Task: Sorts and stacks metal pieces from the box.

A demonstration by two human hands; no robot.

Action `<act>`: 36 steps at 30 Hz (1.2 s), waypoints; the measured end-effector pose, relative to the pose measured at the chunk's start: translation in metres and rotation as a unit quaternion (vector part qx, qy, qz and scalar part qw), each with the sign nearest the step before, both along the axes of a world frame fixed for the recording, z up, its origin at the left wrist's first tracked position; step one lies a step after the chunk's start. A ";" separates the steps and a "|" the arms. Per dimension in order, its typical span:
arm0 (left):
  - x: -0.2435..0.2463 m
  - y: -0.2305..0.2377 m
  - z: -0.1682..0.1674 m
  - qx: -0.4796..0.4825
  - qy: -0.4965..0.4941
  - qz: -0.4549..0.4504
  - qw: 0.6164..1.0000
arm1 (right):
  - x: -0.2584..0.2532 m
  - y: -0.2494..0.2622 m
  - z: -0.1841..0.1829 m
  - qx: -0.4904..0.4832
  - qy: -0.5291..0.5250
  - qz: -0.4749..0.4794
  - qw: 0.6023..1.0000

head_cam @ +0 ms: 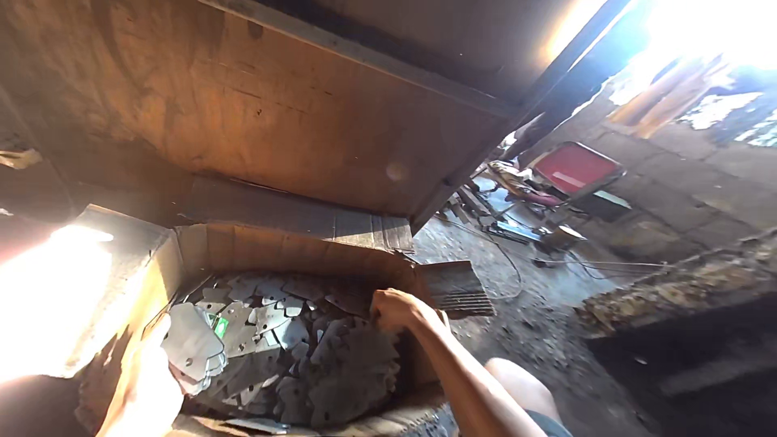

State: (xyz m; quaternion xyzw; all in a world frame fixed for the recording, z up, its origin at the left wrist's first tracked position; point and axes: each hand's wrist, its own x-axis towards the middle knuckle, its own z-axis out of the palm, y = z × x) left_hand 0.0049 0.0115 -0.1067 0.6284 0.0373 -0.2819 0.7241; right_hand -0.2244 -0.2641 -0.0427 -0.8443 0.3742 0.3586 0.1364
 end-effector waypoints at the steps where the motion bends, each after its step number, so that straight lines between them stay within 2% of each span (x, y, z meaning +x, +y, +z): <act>1: 0.001 0.000 -0.006 -0.019 0.010 0.012 1.000 | 0.006 0.005 0.003 -0.038 0.017 -0.020 0.999; 4: 0.003 -0.002 -0.014 -0.039 0.026 0.019 0.999 | 0.037 0.017 -0.001 -0.085 -0.064 -0.039 0.994; 7: 0.002 -0.004 -0.013 -0.027 0.022 0.026 0.999 | 0.078 0.019 -0.038 -0.046 -0.156 -0.003 0.987; 10: 0.000 -0.004 -0.011 -0.021 0.024 0.029 0.999 | 0.108 0.024 -0.075 -0.039 -0.154 0.017 0.987; 13: -0.003 -0.001 -0.006 -0.019 0.041 0.037 0.998 | 0.113 0.028 -0.094 -0.047 -0.150 0.020 0.987; 17: -0.005 -0.003 -0.004 -0.010 0.064 0.040 0.997 | 0.109 0.023 -0.086 -0.065 -0.148 0.081 0.983; 19: -0.003 -0.004 -0.006 -0.010 0.055 0.033 0.998 | 0.110 0.014 -0.075 -0.064 -0.192 0.068 0.977; 21: -0.001 -0.001 -0.010 -0.021 0.044 0.019 0.999 | 0.110 0.001 -0.071 -0.038 -0.279 0.021 0.959; 25: -0.003 -0.002 -0.006 -0.032 0.034 0.013 0.999 | 0.101 -0.013 -0.071 0.106 -0.385 -0.074 0.914; 28: -0.003 -0.002 -0.006 -0.034 0.029 0.017 0.999 | 0.096 -0.011 -0.068 0.194 -0.434 -0.126 0.871; 32: -0.002 -0.005 -0.007 -0.040 0.046 0.023 0.998 | 0.091 -0.008 -0.069 0.291 -0.489 -0.220 0.792; 36: -0.001 -0.006 -0.007 -0.029 0.047 0.017 0.998 | 0.088 -0.004 -0.062 0.337 -0.489 -0.281 0.754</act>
